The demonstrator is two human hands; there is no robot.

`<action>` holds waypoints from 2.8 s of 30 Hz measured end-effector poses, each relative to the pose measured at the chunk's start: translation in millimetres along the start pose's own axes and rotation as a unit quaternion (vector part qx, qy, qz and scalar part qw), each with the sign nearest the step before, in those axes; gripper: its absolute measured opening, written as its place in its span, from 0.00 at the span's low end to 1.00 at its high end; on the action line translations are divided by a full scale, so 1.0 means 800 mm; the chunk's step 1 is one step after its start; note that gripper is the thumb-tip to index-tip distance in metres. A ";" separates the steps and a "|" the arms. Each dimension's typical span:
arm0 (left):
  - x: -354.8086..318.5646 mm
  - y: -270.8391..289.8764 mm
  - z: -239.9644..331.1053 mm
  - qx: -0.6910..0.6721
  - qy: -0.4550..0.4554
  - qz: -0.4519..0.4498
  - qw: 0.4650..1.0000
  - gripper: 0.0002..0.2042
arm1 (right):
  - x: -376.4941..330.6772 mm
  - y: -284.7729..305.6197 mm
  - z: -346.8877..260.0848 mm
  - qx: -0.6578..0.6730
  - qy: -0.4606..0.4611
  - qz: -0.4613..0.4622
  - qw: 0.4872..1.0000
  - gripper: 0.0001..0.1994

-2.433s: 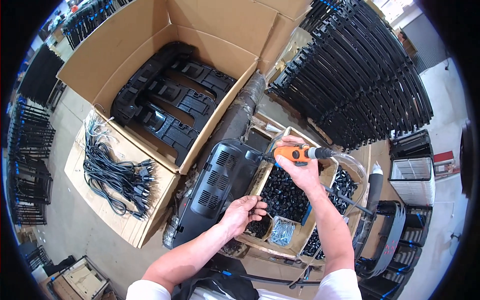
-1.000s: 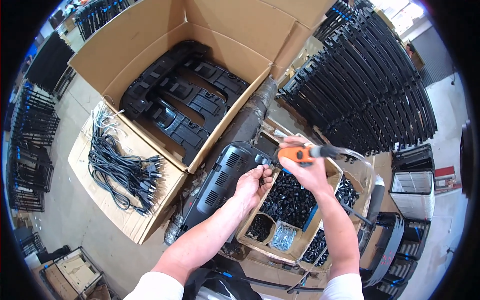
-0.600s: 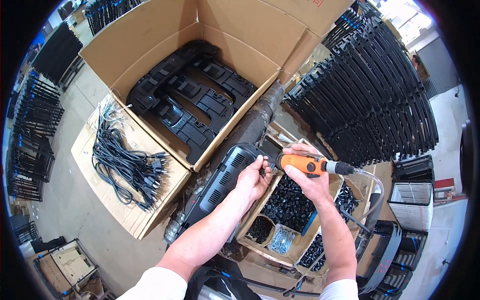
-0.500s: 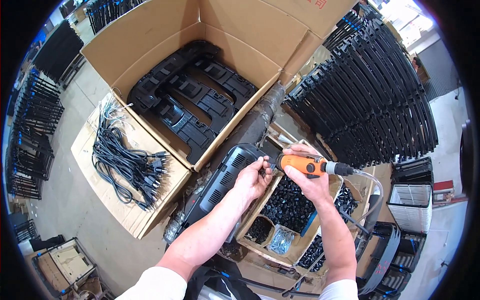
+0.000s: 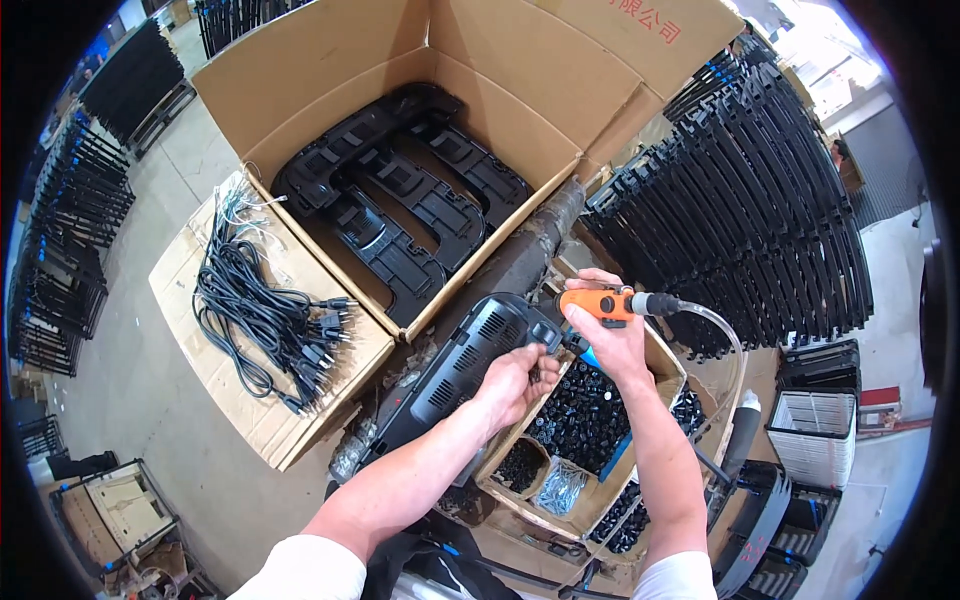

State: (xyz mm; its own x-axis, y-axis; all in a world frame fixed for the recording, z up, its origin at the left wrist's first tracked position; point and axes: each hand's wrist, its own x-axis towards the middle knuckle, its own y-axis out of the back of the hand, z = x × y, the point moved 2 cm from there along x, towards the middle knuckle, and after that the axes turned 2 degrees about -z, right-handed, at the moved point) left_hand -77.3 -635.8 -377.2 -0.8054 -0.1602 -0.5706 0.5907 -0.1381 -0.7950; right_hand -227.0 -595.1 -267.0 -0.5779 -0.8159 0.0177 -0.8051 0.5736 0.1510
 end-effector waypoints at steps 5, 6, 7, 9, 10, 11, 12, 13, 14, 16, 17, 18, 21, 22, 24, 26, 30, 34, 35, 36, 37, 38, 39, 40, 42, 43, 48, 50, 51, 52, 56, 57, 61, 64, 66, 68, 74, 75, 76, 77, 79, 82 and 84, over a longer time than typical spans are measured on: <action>-0.023 0.029 -0.008 0.067 0.024 -0.030 0.997 0.12 | 0.011 -0.011 0.005 -0.029 -0.006 -0.029 0.999 0.24; -0.024 0.033 -0.007 0.091 0.011 -0.038 0.995 0.11 | 0.013 -0.013 0.003 -0.045 0.010 -0.024 0.999 0.23; -0.027 0.034 -0.006 0.115 0.001 -0.047 0.992 0.11 | 0.013 -0.015 0.002 -0.062 0.024 -0.018 0.998 0.21; -0.030 0.034 -0.006 0.101 -0.012 -0.032 0.994 0.09 | 0.015 -0.016 0.004 -0.108 0.035 -0.038 0.993 0.19; -0.032 0.037 -0.004 0.110 -0.026 -0.010 0.994 0.08 | 0.017 -0.018 0.003 -0.153 0.048 -0.059 0.985 0.16; -0.034 0.039 -0.002 0.118 -0.040 0.012 0.992 0.08 | 0.017 -0.020 -0.001 -0.154 0.050 -0.060 0.985 0.16; -0.034 0.041 0.002 0.118 -0.042 0.015 0.992 0.08 | 0.018 -0.024 -0.006 -0.168 0.037 -0.062 0.983 0.15; -0.035 0.038 0.004 0.117 -0.044 0.013 0.992 0.08 | 0.018 -0.027 -0.009 -0.184 0.026 -0.063 0.981 0.14; -0.038 0.035 0.006 0.104 -0.060 0.027 0.992 0.07 | 0.019 -0.028 -0.007 -0.178 0.028 -0.062 0.982 0.14; -0.039 0.030 0.008 0.091 -0.078 0.042 0.992 0.07 | 0.019 -0.023 -0.002 -0.173 0.036 -0.060 0.982 0.14; -0.038 0.029 0.009 0.071 -0.086 0.045 0.993 0.08 | 0.019 -0.020 0.003 -0.165 0.040 -0.058 0.984 0.14; -0.037 0.029 0.009 0.051 -0.095 0.049 0.993 0.08 | 0.019 -0.017 0.007 -0.163 0.041 -0.059 0.984 0.14; -0.039 0.038 0.013 0.036 -0.094 0.045 0.994 0.09 | 0.018 -0.022 0.007 -0.165 0.027 -0.058 0.984 0.14; -0.039 0.037 0.015 0.035 -0.096 0.044 0.994 0.09 | 0.019 -0.022 0.006 -0.170 0.026 -0.060 0.983 0.15; -0.038 0.037 0.017 0.012 -0.079 0.057 0.995 0.10 | 0.019 -0.022 0.006 -0.176 0.025 -0.062 0.982 0.15; -0.036 0.036 0.020 0.014 -0.074 0.055 0.996 0.11 | 0.021 -0.025 0.004 -0.191 0.020 -0.056 0.980 0.17; -0.027 0.030 0.023 0.009 -0.065 0.057 0.996 0.12 | 0.022 -0.028 0.002 -0.145 -0.016 -0.040 0.989 0.24; -0.019 0.031 0.035 -0.032 -0.075 0.077 0.994 0.13 | -0.007 -0.037 -0.015 -0.059 0.042 -0.015 0.997 0.25; -0.021 0.033 0.036 -0.054 -0.076 0.081 0.992 0.13 | -0.017 -0.040 -0.033 -0.027 0.024 -0.032 0.999 0.25; -0.022 0.036 0.039 -0.085 -0.082 0.082 0.990 0.13 | -0.026 -0.047 -0.045 -0.009 0.015 -0.044 0.999 0.25; -0.019 0.036 0.040 -0.086 -0.082 0.082 0.990 0.13 | -0.033 -0.049 -0.052 0.005 0.009 -0.051 0.999 0.25; -0.016 0.036 0.042 -0.128 -0.083 0.076 0.985 0.13 | -0.038 -0.049 -0.051 0.003 0.017 -0.072 0.997 0.26; -0.014 0.037 0.044 -0.170 -0.085 0.071 0.979 0.12 | -0.043 -0.053 -0.050 0.004 0.022 -0.080 0.997 0.27; -0.011 0.037 0.044 -0.196 -0.082 0.063 0.975 0.12 | -0.046 -0.055 -0.048 0.002 0.026 -0.083 0.996 0.27; -0.007 0.037 0.044 -0.204 -0.076 0.057 0.974 0.12 | -0.051 -0.056 -0.044 -0.001 0.030 -0.086 0.996 0.27; -0.006 0.040 0.045 -0.211 -0.072 0.053 0.973 0.12 | -0.052 -0.058 -0.042 0.004 0.039 -0.087 0.995 0.26; -0.010 0.052 0.050 -0.194 -0.056 0.023 0.979 0.13 | -0.054 -0.065 -0.040 0.006 0.033 -0.094 0.995 0.26; -0.013 0.050 0.050 -0.183 -0.052 0.019 0.982 0.14 | -0.049 -0.072 -0.044 0.006 0.033 -0.092 0.995 0.26; -0.014 0.048 0.050 -0.180 -0.063 0.028 0.981 0.15 | -0.045 -0.076 -0.044 0.005 0.033 -0.094 0.995 0.26; -0.017 0.045 0.050 -0.177 -0.072 0.038 0.981 0.16 | -0.041 -0.079 -0.040 0.004 0.025 -0.082 0.996 0.26; -0.032 0.031 0.040 -0.111 -0.067 0.047 0.990 0.17 | -0.019 -0.095 -0.028 -0.007 0.016 -0.063 0.998 0.25; -0.039 0.032 0.032 -0.108 -0.060 0.052 0.991 0.16 | -0.014 -0.098 -0.025 -0.017 0.009 -0.063 0.998 0.25; -0.067 0.041 0.007 -0.110 -0.016 0.035 0.993 0.13 | 0.002 -0.112 -0.015 -0.013 -0.002 -0.085 0.996 0.23; -0.087 0.047 -0.009 -0.112 0.008 0.030 0.993 0.14 | 0.012 -0.118 -0.014 -0.054 0.002 -0.098 0.994 0.24; -0.103 0.051 -0.019 -0.074 0.029 0.015 0.997 0.14 | 0.020 -0.118 -0.012 -0.113 0.026 -0.119 0.986 0.19; -0.115 0.065 -0.034 -0.066 0.029 0.004 0.997 0.14 | 0.022 -0.124 -0.018 -0.148 0.033 -0.132 0.980 0.17; -0.169 0.077 -0.057 -0.060 0.041 0.045 0.996 0.13 | 0.020 -0.130 -0.024 -0.173 0.024 -0.135 0.975 0.13; -0.174 0.082 -0.058 -0.059 0.038 0.046 0.996 0.13 | 0.020 -0.129 -0.020 -0.169 0.030 -0.136 0.976 0.13; -0.183 0.087 -0.064 -0.054 0.036 0.052 0.997 0.13 | 0.019 -0.128 -0.019 -0.166 0.035 -0.137 0.976 0.13; -0.191 0.093 -0.069 -0.050 0.033 0.058 0.997 0.13 | 0.018 -0.127 -0.019 -0.164 0.037 -0.137 0.976 0.13; -0.205 0.109 -0.074 -0.014 0.034 0.055 0.998 0.14 | 0.019 -0.128 -0.021 -0.166 0.044 -0.129 0.977 0.14; -0.217 0.129 -0.081 0.020 0.023 0.044 0.999 0.13 | 0.021 -0.129 -0.017 -0.169 0.033 -0.131 0.976 0.14; -0.226 0.131 -0.082 0.012 0.013 0.037 0.999 0.13 | 0.023 -0.127 -0.011 -0.169 0.015 -0.125 0.978 0.14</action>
State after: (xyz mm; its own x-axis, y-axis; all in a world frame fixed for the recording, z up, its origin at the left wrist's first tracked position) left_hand 127.2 -557.4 -370.7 -0.7602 -0.1461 -0.6330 0.6495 -0.1503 -0.7454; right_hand -154.5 -668.9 -273.7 -0.3614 -0.9318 -0.0336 -0.8274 0.3039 0.4722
